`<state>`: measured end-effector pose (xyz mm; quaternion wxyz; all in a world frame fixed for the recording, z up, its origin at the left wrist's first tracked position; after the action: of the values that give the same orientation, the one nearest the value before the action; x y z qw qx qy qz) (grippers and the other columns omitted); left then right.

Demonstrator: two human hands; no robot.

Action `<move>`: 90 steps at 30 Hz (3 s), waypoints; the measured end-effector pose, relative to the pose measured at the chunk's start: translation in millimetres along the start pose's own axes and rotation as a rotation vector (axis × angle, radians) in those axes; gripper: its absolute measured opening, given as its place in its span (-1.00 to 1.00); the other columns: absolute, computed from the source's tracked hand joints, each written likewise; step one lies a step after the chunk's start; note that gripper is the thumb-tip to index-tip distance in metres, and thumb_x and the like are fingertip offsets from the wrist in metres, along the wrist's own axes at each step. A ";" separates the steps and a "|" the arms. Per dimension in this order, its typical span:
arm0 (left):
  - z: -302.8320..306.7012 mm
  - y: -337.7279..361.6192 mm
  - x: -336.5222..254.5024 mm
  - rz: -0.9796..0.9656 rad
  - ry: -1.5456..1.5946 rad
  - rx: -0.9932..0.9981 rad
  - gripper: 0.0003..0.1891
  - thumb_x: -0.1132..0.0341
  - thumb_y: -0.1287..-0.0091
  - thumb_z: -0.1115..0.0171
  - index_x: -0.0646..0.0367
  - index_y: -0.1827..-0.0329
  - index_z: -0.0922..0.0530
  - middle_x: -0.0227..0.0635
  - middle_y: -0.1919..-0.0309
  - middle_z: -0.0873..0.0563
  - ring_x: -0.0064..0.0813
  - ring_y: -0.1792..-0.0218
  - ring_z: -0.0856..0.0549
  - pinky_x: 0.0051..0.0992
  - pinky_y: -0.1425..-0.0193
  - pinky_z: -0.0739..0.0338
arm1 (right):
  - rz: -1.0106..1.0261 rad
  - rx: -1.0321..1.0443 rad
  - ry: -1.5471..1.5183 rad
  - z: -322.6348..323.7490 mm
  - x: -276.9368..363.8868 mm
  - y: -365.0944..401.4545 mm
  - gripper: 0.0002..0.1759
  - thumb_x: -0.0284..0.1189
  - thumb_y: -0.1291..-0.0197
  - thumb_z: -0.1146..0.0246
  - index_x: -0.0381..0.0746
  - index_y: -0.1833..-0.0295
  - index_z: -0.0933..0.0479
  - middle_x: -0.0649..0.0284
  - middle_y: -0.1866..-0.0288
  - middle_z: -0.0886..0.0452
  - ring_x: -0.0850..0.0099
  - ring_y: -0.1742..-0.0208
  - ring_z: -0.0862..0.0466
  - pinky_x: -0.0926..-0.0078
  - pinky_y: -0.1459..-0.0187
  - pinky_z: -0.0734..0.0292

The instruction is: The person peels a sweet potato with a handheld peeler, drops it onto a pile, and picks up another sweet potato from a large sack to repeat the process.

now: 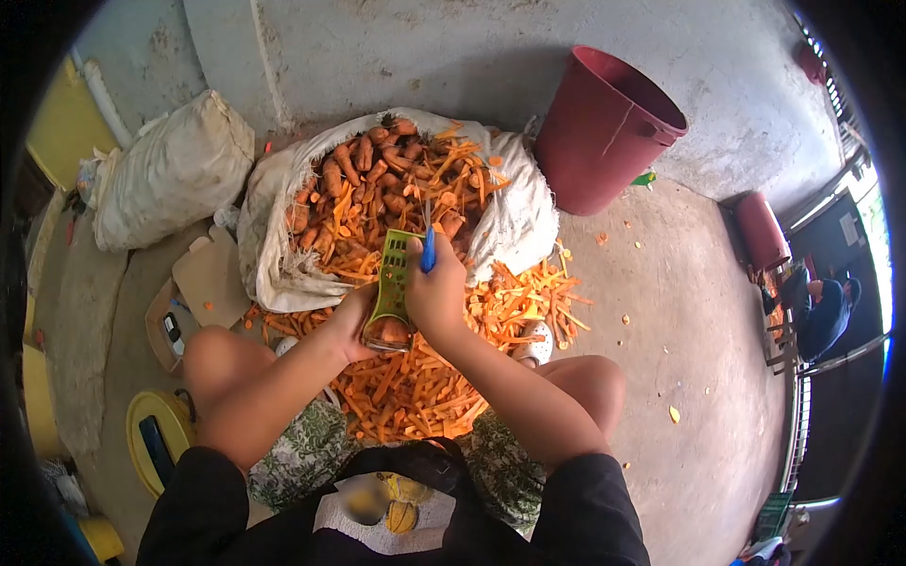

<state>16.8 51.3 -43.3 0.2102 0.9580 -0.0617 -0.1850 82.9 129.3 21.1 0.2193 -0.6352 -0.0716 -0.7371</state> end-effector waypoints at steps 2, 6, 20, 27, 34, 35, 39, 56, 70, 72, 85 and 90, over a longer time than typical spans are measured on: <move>1.0 1.0 -0.8 -0.008 -0.017 0.000 -0.66 0.18 -0.41 0.32 0.18 0.09 -0.41 -0.28 0.30 -0.60 -0.42 0.29 -0.63 -0.41 0.20 -0.58 | 0.156 -0.048 0.174 -0.8 -1.0 1.3 -0.74 -0.35 -0.26 -0.06 -0.30 0.40 -0.32 0.22 0.71 -0.34 0.45 0.70 -0.34 0.42 0.61 -0.26; -11.0 6.7 -5.6 0.004 -0.125 -0.060 -0.69 0.19 -0.40 0.27 0.18 0.10 -0.41 -0.27 0.31 -0.60 -0.43 0.34 -0.63 -0.42 0.26 -0.59 | 0.126 -0.087 0.229 1.5 -10.2 -5.8 -0.74 -0.34 -0.23 -0.08 -0.31 0.40 -0.32 0.08 0.68 -0.39 0.25 0.68 -0.41 0.36 0.59 -0.27; -3.0 15.2 0.8 0.097 -0.238 0.051 -0.61 0.08 -0.40 0.23 0.26 0.06 -0.38 -0.17 0.35 -0.57 -0.33 0.34 -0.62 -0.38 0.29 -0.57 | -0.042 -0.382 -0.145 76.0 -73.4 -94.8 -0.74 -0.30 -0.24 -0.09 -0.30 0.29 -0.49 0.40 0.59 -0.41 0.60 0.59 -0.29 0.55 0.51 -0.24; -1.1 6.9 -3.8 0.079 -0.100 -0.084 -0.67 0.15 -0.40 0.26 0.18 0.09 -0.41 -0.30 0.32 -0.60 -0.43 0.31 -0.63 -0.34 0.24 -0.58 | -0.125 0.043 -0.090 3.4 -7.4 -14.7 -0.80 -0.35 -0.23 -0.10 -0.24 0.36 -0.34 0.36 0.63 -0.39 0.60 0.65 -0.32 0.56 0.62 -0.22; -11.2 15.8 -4.7 0.020 -0.032 -0.080 -0.67 0.15 -0.40 0.28 0.15 0.09 -0.42 -0.32 0.28 -0.61 -0.43 0.28 -0.63 -0.36 0.17 -0.58 | 0.105 -0.039 0.156 1.1 -9.9 -2.5 -0.77 -0.37 -0.25 -0.06 -0.28 0.39 -0.31 0.24 0.68 -0.35 0.48 0.66 -0.33 0.45 0.60 -0.24; -11.8 16.5 -3.6 0.019 -0.071 -0.088 -0.67 0.15 -0.41 0.29 0.15 0.09 -0.42 -0.32 0.27 -0.61 -0.44 0.27 -0.63 -0.36 0.16 -0.57 | 0.104 -0.038 0.157 3.0 -11.9 -3.8 -0.77 -0.37 -0.25 -0.06 -0.28 0.39 -0.31 0.24 0.68 -0.35 0.48 0.66 -0.33 0.45 0.60 -0.24; -13.1 18.4 5.5 0.124 -0.306 -0.091 -0.64 0.12 -0.42 0.30 0.21 0.06 -0.38 -0.29 0.28 -0.60 -0.42 0.29 -0.62 -0.37 0.19 -0.57 | 0.042 -0.197 0.241 25.2 -21.8 -27.4 -0.74 -0.33 -0.27 -0.03 -0.30 0.37 -0.34 0.17 0.64 -0.40 0.42 0.62 -0.39 0.40 0.54 -0.28; -2.8 9.7 -0.7 0.078 -0.105 -0.058 -0.64 0.09 -0.39 0.23 0.19 0.08 -0.41 -0.23 0.35 -0.61 -0.32 0.38 -0.64 -0.29 0.32 -0.61 | 0.015 0.007 0.043 -3.2 5.2 -1.3 -0.77 -0.35 -0.25 -0.07 -0.26 0.38 -0.33 0.30 0.66 -0.37 0.54 0.66 -0.34 0.52 0.61 -0.26; -17.7 25.4 31.7 0.219 -0.459 0.122 -0.59 0.01 -0.39 0.25 0.21 0.12 -0.34 -0.20 0.38 -0.54 -0.39 0.40 -0.58 -0.38 0.34 -0.58 | 0.075 -0.397 0.590 56.3 -40.1 -74.0 -0.74 -0.32 -0.25 -0.02 -0.33 0.33 -0.38 0.05 0.60 -0.50 0.15 0.57 -0.51 0.27 0.49 -0.36; -26.9 33.5 38.7 0.291 -0.401 0.266 -0.59 0.02 -0.40 0.27 0.23 0.04 -0.31 -0.19 0.34 -0.54 -0.39 0.38 -0.59 -0.40 0.33 -0.58 | -0.078 -0.537 0.386 85.4 -73.5 -101.3 -0.74 -0.34 -0.24 -0.06 -0.34 0.37 -0.41 0.30 0.63 -0.39 0.54 0.59 -0.34 0.44 0.50 -0.29; 7.5 -2.0 0.1 0.035 -0.001 -0.007 -0.63 0.10 -0.41 0.30 0.18 0.09 -0.40 -0.25 0.29 -0.58 -0.37 0.35 -0.62 -0.35 0.32 -0.58 | -0.019 0.024 -0.063 1.0 -3.3 -17.3 -0.79 -0.35 -0.26 -0.05 -0.26 0.36 -0.34 0.34 0.63 -0.38 0.58 0.64 -0.33 0.53 0.60 -0.23; -5.9 8.4 3.3 0.020 0.151 -0.031 -0.66 0.14 -0.41 0.29 0.17 0.09 -0.40 -0.26 0.28 -0.58 -0.37 0.32 -0.63 -0.33 0.28 -0.59 | 0.063 0.024 0.133 -3.7 0.8 -5.4 -0.76 -0.34 -0.24 -0.07 -0.29 0.38 -0.31 0.19 0.68 -0.37 0.40 0.66 -0.37 0.43 0.57 -0.28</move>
<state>21.7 45.3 -35.9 0.2312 0.9651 -0.0525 -0.1111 77.2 132.5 22.1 0.2543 -0.5842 -0.0455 -0.7694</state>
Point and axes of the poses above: each hand's wrist, its own y-axis away from the middle knuckle, its own z-axis out of the back of the hand, x = y × z, the point moved 4 cm from there along -y, towards the middle knuckle
